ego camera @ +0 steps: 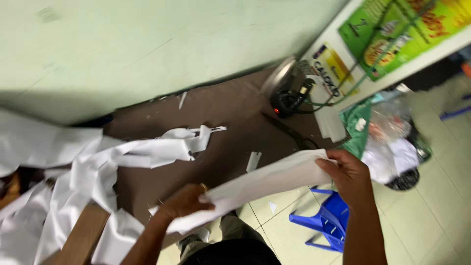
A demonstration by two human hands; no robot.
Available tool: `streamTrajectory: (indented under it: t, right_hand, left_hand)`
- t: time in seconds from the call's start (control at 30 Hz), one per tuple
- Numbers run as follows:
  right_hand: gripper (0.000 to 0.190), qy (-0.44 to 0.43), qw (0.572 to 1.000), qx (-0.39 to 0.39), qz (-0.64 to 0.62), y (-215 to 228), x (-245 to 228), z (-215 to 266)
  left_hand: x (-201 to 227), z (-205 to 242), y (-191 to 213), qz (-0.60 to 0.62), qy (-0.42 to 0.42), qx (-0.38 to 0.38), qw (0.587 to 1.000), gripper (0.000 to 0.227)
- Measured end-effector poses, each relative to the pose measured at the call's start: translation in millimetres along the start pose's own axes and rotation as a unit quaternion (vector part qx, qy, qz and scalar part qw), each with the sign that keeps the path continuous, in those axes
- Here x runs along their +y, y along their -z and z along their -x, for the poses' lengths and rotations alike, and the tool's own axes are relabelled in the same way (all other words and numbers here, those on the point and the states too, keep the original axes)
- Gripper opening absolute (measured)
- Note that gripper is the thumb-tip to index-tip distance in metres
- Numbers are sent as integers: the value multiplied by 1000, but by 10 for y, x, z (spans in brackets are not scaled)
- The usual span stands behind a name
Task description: The person irons pieces of white fabric on a padded table, uses a wooden block to press down on the seams, and cuts along the edges of the fabric with scissors.
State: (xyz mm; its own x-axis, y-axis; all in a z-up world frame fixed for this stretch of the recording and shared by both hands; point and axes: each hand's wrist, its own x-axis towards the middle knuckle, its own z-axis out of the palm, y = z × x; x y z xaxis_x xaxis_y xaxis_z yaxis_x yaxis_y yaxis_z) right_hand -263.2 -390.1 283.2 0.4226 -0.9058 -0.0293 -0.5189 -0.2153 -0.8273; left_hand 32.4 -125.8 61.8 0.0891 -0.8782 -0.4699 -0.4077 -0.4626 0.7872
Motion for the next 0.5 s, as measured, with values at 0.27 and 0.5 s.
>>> streamTrajectory:
  t: [0.27, 0.5]
  right_hand:
    - [19, -127, 991, 35, 3, 781, 237, 566]
    - [22, -5, 994, 47, -95, 1153, 269, 77]
  left_hand:
    - [1580, -271, -210, -32, -181, -195, 964, 100]
    - [3245, -1138, -633, 107, -348, -86, 927, 45]
